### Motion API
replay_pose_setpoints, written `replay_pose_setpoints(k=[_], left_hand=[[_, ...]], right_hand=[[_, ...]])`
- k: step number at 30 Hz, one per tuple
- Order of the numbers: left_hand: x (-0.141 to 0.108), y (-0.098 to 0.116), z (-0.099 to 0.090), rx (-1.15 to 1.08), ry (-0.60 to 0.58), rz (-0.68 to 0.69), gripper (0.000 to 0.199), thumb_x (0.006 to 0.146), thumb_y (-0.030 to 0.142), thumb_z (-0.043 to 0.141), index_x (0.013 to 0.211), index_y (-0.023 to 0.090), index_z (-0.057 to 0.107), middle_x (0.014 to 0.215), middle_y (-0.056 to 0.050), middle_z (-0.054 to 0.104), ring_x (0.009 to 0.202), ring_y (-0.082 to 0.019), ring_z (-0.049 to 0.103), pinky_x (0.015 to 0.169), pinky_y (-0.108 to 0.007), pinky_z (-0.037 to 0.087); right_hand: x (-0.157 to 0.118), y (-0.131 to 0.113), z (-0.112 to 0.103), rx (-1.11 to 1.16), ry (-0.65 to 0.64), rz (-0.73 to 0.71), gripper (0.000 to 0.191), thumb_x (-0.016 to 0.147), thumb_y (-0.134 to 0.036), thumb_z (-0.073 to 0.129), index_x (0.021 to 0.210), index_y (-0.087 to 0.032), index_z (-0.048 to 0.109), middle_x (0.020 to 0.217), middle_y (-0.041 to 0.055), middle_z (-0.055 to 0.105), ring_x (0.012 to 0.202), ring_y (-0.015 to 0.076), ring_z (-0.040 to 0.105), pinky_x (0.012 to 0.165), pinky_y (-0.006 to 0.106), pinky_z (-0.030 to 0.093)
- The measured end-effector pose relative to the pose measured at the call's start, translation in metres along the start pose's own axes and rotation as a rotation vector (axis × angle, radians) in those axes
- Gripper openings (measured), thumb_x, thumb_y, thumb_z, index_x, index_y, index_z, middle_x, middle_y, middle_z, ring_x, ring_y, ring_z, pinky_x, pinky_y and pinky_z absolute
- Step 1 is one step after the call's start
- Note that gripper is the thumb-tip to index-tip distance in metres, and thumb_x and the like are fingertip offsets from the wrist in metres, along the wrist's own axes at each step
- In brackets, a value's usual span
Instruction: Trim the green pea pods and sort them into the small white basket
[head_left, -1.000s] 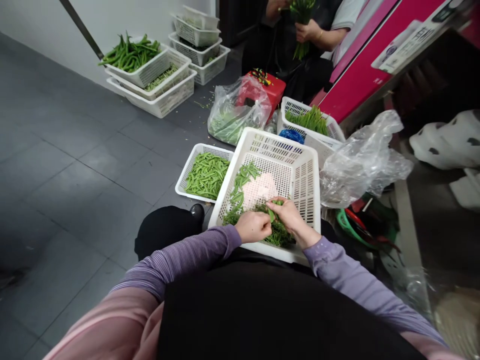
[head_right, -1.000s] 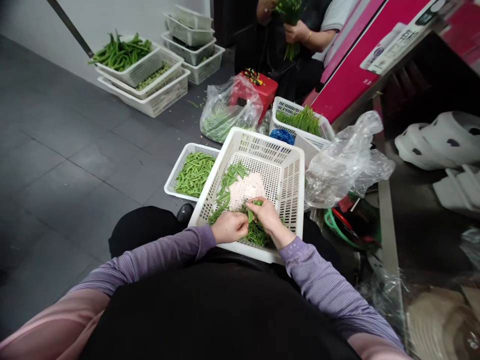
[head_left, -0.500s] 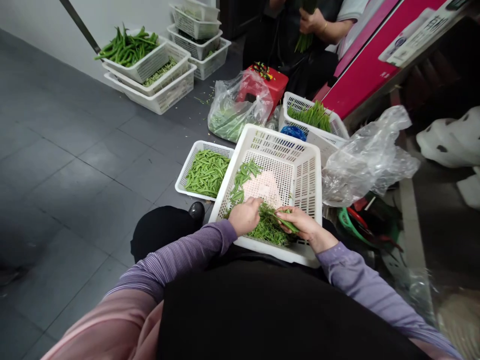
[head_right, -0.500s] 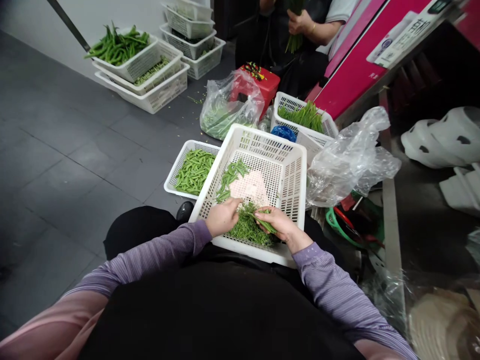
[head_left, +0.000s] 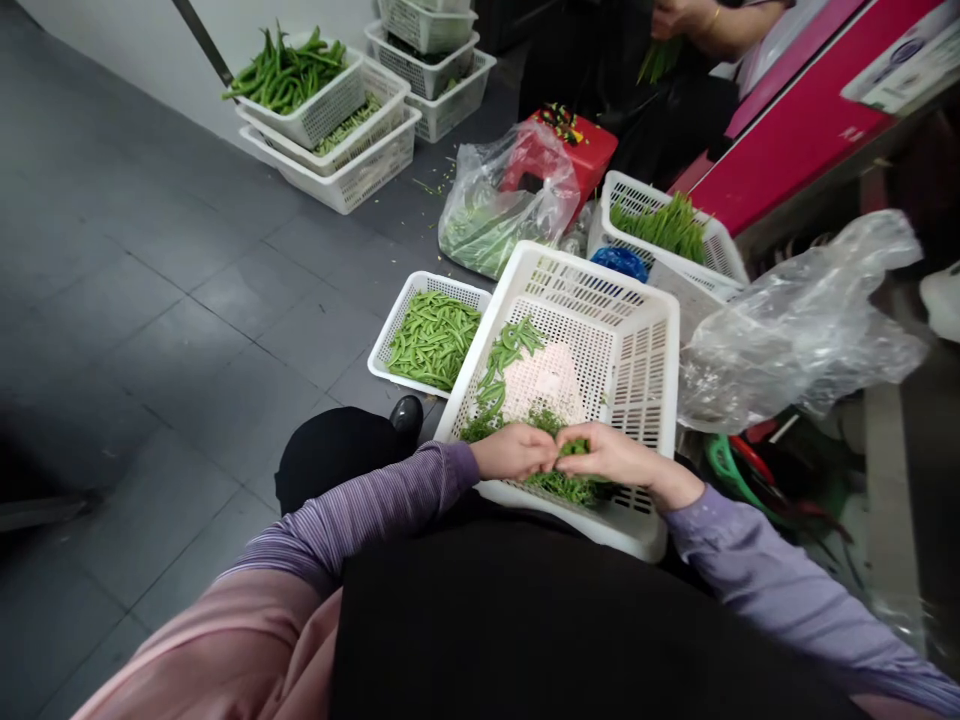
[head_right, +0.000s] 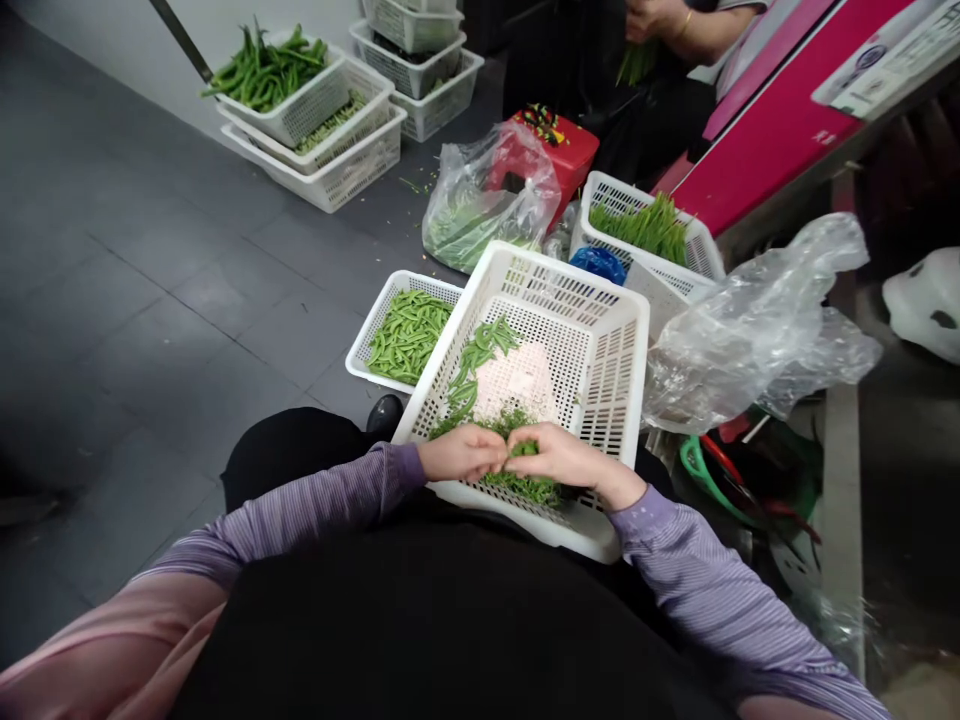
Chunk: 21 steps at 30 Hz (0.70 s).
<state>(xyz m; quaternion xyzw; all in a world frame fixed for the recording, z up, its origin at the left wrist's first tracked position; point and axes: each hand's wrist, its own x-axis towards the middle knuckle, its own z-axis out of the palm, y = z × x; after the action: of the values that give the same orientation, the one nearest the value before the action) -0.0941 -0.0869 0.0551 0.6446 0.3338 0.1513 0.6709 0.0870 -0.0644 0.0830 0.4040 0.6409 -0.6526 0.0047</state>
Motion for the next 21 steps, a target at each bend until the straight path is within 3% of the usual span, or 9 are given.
replay_pose_setpoints(k=[3,5,7,9,10,12,14,18,21], left_hand=[[0.002,0.002,0.001,-0.192,0.26,-0.057,0.026,0.083,0.028,0.029,0.073,0.015,0.048,0.05,0.005,0.04,0.04,-0.006,0.04,0.042,-0.018,0.035],[0.002,-0.002,0.008,-0.03,0.31,-0.059,0.024,0.081,0.024,0.031,0.072,0.014,0.051,0.054,0.003,0.043,0.047,-0.007,0.045,0.048,-0.019,0.039],[0.001,-0.009,0.017,0.273,0.275,-0.052,0.019,0.076,0.02,0.038,0.072,0.014,0.055,0.064,-0.001,0.051,0.06,-0.011,0.052,0.059,-0.023,0.044],[-0.001,-0.017,0.024,0.549,0.221,-0.06,0.02,0.071,0.017,0.045,0.085,0.015,0.059,0.085,-0.006,0.056,0.077,-0.016,0.055,0.069,-0.026,0.045],[-0.001,-0.021,0.026,0.642,0.206,-0.083,0.028,0.069,0.016,0.046,0.094,0.016,0.058,0.094,-0.008,0.055,0.083,-0.018,0.055,0.071,-0.028,0.046],[0.0,-0.026,0.025,0.751,0.185,-0.139,0.038,0.068,0.016,0.047,0.105,0.015,0.055,0.102,-0.011,0.054,0.089,-0.021,0.055,0.073,-0.029,0.046],[0.002,-0.029,0.022,0.801,0.132,-0.175,0.032,0.072,0.018,0.046,0.102,0.014,0.057,0.097,-0.011,0.057,0.086,-0.021,0.057,0.072,-0.03,0.047],[0.006,-0.029,0.019,0.842,-0.088,-0.177,0.022,0.075,0.022,0.044,0.085,0.013,0.062,0.085,-0.012,0.062,0.075,-0.021,0.06,0.065,-0.03,0.048],[0.005,-0.029,0.019,0.85,-0.094,-0.166,0.021,0.075,0.022,0.044,0.081,0.014,0.063,0.084,-0.012,0.063,0.074,-0.021,0.061,0.064,-0.03,0.047]], right_hand=[[0.019,0.011,0.002,0.371,0.406,-0.091,0.024,0.072,-0.04,0.06,0.07,-0.018,0.052,0.057,-0.0034,0.055,0.045,0.0078,0.047,0.044,0.02,0.037],[0.041,0.028,-0.002,0.602,0.676,-0.103,0.028,0.07,-0.045,0.059,0.068,-0.02,0.047,0.056,-0.0036,0.053,0.043,0.0079,0.045,0.041,0.02,0.036],[0.068,0.044,-0.01,0.673,0.799,-0.043,0.031,0.067,-0.047,0.06,0.068,-0.021,0.044,0.055,-0.0036,0.052,0.044,0.0092,0.046,0.042,0.021,0.038],[0.097,0.053,-0.017,0.459,0.805,0.022,0.027,0.067,-0.043,0.06,0.07,-0.021,0.045,0.056,-0.0032,0.052,0.046,0.0107,0.048,0.045,0.023,0.04],[0.11,0.054,-0.019,0.228,0.77,0.029,0.022,0.069,-0.039,0.059,0.073,-0.02,0.047,0.058,-0.0023,0.053,0.048,0.0114,0.049,0.047,0.023,0.041],[0.136,0.052,-0.019,-0.299,0.631,-0.007,0.012,0.072,-0.029,0.055,0.078,-0.019,0.053,0.069,0.0008,0.057,0.059,0.0129,0.053,0.057,0.024,0.042],[0.155,0.047,-0.013,-0.646,0.462,-0.053,0.007,0.072,-0.022,0.055,0.078,-0.019,0.056,0.079,0.0032,0.059,0.071,0.0146,0.054,0.066,0.025,0.04],[0.175,0.046,-0.002,-0.756,0.326,-0.043,0.003,0.071,-0.014,0.056,0.071,-0.017,0.056,0.081,0.0053,0.057,0.071,0.0152,0.054,0.068,0.026,0.038],[0.172,0.052,-0.002,-0.784,0.323,-0.005,0.005,0.072,-0.015,0.056,0.076,-0.016,0.056,0.091,0.0084,0.056,0.074,0.0155,0.054,0.069,0.026,0.039]])
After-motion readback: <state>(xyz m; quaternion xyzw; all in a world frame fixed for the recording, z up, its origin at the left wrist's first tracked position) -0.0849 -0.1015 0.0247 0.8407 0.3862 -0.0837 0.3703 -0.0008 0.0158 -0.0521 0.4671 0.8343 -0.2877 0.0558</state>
